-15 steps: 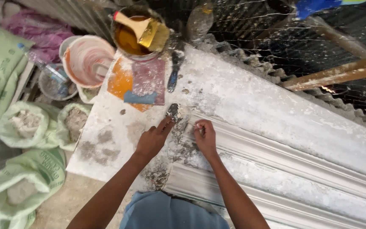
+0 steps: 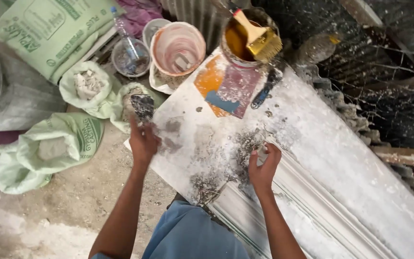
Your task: Using a hand scraper to clean and smooth the edges of plaster moldings on a workshop floor.
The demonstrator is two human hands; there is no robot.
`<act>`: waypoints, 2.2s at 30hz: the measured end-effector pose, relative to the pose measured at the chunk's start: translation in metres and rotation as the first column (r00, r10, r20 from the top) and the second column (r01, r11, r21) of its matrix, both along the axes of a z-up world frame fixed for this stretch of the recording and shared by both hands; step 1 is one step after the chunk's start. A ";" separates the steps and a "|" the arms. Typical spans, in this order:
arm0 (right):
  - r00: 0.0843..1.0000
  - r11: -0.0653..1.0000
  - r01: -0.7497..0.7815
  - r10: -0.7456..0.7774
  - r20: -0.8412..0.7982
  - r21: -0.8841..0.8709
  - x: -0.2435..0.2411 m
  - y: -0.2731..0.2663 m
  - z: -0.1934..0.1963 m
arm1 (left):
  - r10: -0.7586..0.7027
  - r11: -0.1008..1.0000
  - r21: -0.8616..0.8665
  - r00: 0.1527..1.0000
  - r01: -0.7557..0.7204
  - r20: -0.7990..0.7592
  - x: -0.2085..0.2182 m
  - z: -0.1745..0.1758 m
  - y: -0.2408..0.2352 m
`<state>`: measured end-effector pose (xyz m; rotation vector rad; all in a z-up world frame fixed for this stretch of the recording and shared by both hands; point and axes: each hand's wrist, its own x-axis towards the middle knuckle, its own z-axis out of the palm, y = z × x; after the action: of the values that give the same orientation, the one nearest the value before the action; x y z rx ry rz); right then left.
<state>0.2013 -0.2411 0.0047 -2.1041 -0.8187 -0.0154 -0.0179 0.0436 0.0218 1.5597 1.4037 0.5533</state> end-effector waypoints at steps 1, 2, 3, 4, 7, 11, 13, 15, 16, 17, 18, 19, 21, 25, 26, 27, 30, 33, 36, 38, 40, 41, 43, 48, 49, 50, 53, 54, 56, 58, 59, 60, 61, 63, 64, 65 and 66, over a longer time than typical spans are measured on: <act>1.000 1.000 -0.010 0.010 0.004 -0.001 -0.005 0.000 -0.001 | 0.010 1.000 -0.001 1.000 -0.010 0.004 -0.003 -0.007 0.009; 1.000 1.000 -0.020 0.019 -0.019 -0.021 -0.009 0.001 -0.003 | 0.112 0.981 -0.173 0.985 -0.090 0.127 -0.005 -0.014 0.018; 0.999 0.999 -0.029 0.027 -0.040 -0.039 -0.012 0.002 -0.005 | 0.229 0.928 -0.346 0.945 -0.139 0.233 -0.007 -0.020 0.029; 0.999 0.999 -0.038 0.037 -0.035 -0.037 -0.018 0.005 0.002 | 0.237 0.927 -0.345 0.942 -0.147 0.238 -0.008 -0.055 0.035; 0.994 0.999 -0.037 0.034 -0.107 -0.020 -0.039 0.003 0.008 | 0.314 0.837 -0.538 0.891 -0.098 0.327 -0.012 -0.110 0.040; 0.988 0.999 -0.029 0.022 -0.153 -0.044 -0.050 -0.015 0.002 | 0.318 0.783 -0.612 0.917 -0.112 0.239 -0.020 -0.039 -0.001; 0.986 0.999 -0.020 0.012 -0.164 -0.049 -0.053 -0.017 0.004 | 0.275 0.791 -0.608 0.931 -0.078 0.239 -0.032 -0.001 -0.019; 0.983 0.999 -0.044 0.039 -0.180 -0.025 -0.053 -0.023 0.004 | 0.043 0.762 -0.639 0.977 0.102 0.207 -0.043 0.032 -0.033; 0.983 0.999 -0.045 0.041 -0.178 -0.021 -0.051 -0.027 0.001 | 0.044 0.765 -0.636 0.977 0.102 0.209 -0.042 0.056 -0.026; 0.984 0.999 -0.043 0.039 -0.171 -0.020 -0.050 -0.031 -0.002 | -0.143 0.852 -0.503 0.989 0.144 0.040 -0.042 0.080 -0.020; 0.986 0.999 -0.042 0.038 -0.165 -0.019 -0.050 -0.035 -0.006 | -0.292 0.905 -0.366 0.943 0.218 -0.158 -0.042 0.105 -0.014; 0.986 0.999 -0.034 0.031 -0.164 -0.014 -0.051 -0.036 -0.006 | -0.298 0.904 -0.362 0.941 0.226 -0.158 -0.044 0.069 0.002; 0.985 0.998 -0.065 0.065 -0.163 0.006 -0.051 -0.043 -0.005 | -0.255 0.927 -0.020 0.593 0.374 -0.764 -0.042 -0.004 0.032; 0.992 0.999 -0.051 0.052 -0.114 0.005 -0.049 -0.067 -0.021 | -0.180 0.811 0.076 0.371 0.581 -0.911 -0.029 -0.054 -0.019; 0.986 0.999 -0.041 0.041 -0.160 0.001 -0.051 -0.075 -0.019 | -0.201 0.794 0.040 0.323 0.607 -0.925 -0.027 -0.046 -0.040; 0.977 0.999 -0.032 0.031 -0.210 0.000 -0.055 -0.081 -0.017 | -0.217 0.776 0.003 0.271 0.630 -0.938 -0.027 -0.038 -0.061; 0.958 0.999 -0.035 0.037 -0.283 0.012 -0.061 -0.115 -0.027 | -0.376 0.739 -0.063 0.333 0.671 -0.865 -0.023 -0.013 -0.117; 0.930 0.995 -0.091 0.095 -0.355 0.028 -0.067 -0.162 -0.028 | -0.493 0.792 -0.023 0.616 0.610 -0.615 -0.002 0.060 -0.175; 0.869 0.973 -0.208 0.230 -0.438 0.097 -0.074 -0.212 0.012 | -0.481 0.875 -0.096 0.874 0.474 -0.069 0.022 0.060 -0.251; 0.796 0.972 -0.220 0.230 -0.561 0.086 -0.076 -0.241 0.012 | -0.399 0.891 -0.249 0.916 0.380 -0.027 0.040 0.048 -0.315; 0.706 0.969 -0.234 0.223 -0.672 0.076 -0.078 -0.260 0.023 | -0.307 0.872 -0.401 0.952 0.281 0.000 0.058 0.042 -0.372; 0.584 0.961 -0.248 0.250 -0.773 0.123 -0.078 -0.265 0.034 | -0.200 0.821 -0.502 0.961 0.272 0.193 0.067 0.042 -0.398; 0.447 0.954 -0.246 0.270 -0.853 0.173 -0.077 -0.275 0.046 | -0.070 0.750 -0.596 0.930 0.287 0.361 0.079 0.043 -0.434; 0.699 0.976 -0.177 0.213 -0.683 0.123 -0.046 -0.297 0.037 | -0.629 0.739 -0.194 0.763 0.646 0.146 0.101 0.030 -0.452; 0.701 0.978 -0.171 0.208 -0.683 0.123 -0.031 -0.297 0.041 | -0.634 0.734 -0.194 0.759 0.651 0.146 0.109 0.039 -0.446; 0.761 0.981 -0.190 0.120 -0.638 -0.042 -0.015 -0.296 0.044 | -0.697 0.687 -0.133 0.700 0.714 0.155 0.118 0.048 -0.438; 0.817 0.910 -0.206 -0.043 -0.575 -0.360 0.033 -0.284 0.054 | -0.767 0.640 -0.021 0.638 0.768 -0.061 0.147 0.069 -0.420; 0.820 0.838 -0.221 -0.118 -0.561 -0.499 0.049 -0.278 0.057 | -0.730 0.641 0.036 0.624 0.766 -0.280 0.157 0.074 -0.413; 0.826 0.808 -0.236 -0.126 -0.550 -0.539 0.072 -0.268 0.060 | -0.709 0.573 0.162 0.585 0.803 -0.393 0.173 0.052 -0.397; 0.823 0.768 -0.267 -0.132 -0.552 -0.582 0.086 -0.257 0.069 | -0.670 0.490 0.258 0.549 0.833 -0.500 0.183 0.030 -0.385; 0.817 0.767 -0.283 -0.122 -0.564 -0.576 0.094 -0.250 0.077 | -0.654 0.432 0.332 0.545 0.839 -0.525 0.190 0.022 -0.378; 0.810 0.765 -0.300 -0.112 -0.576 -0.570 0.101 -0.241 0.085 | -0.637 0.368 0.402 0.543 0.838 -0.548 0.197 0.013 -0.370; 0.803 0.760 -0.303 -0.121 -0.583 -0.575 0.107 -0.237 0.092 | -0.645 0.370 0.389 0.535 0.843 -0.546 0.201 0.011 -0.367; 0.801 0.724 -0.377 -0.057 -0.596 -0.577 0.120 -0.225 0.105 | -0.644 0.283 0.368 0.460 0.886 -0.611 0.210 0.008 -0.361; 0.796 0.717 -0.386 -0.059 -0.603 -0.581 0.124 -0.225 0.103 | -0.648 0.291 0.357 0.457 0.888 -0.609 0.212 0.001 -0.363; 0.793 0.691 -0.411 -0.051 -0.607 -0.595 0.128 -0.224 0.102 | -0.644 0.256 0.371 0.444 0.892 -0.623 0.213 -0.004 -0.364; 0.790 0.664 -0.435 -0.043 -0.611 -0.609 0.133 -0.225 0.100 | -0.639 0.221 0.385 0.431 0.896 -0.637 0.214 -0.010 -0.367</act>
<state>0.3341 -0.4657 0.1048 -2.4831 -0.7260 1.2392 0.1965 -0.3230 0.0121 2.8495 0.3300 0.1043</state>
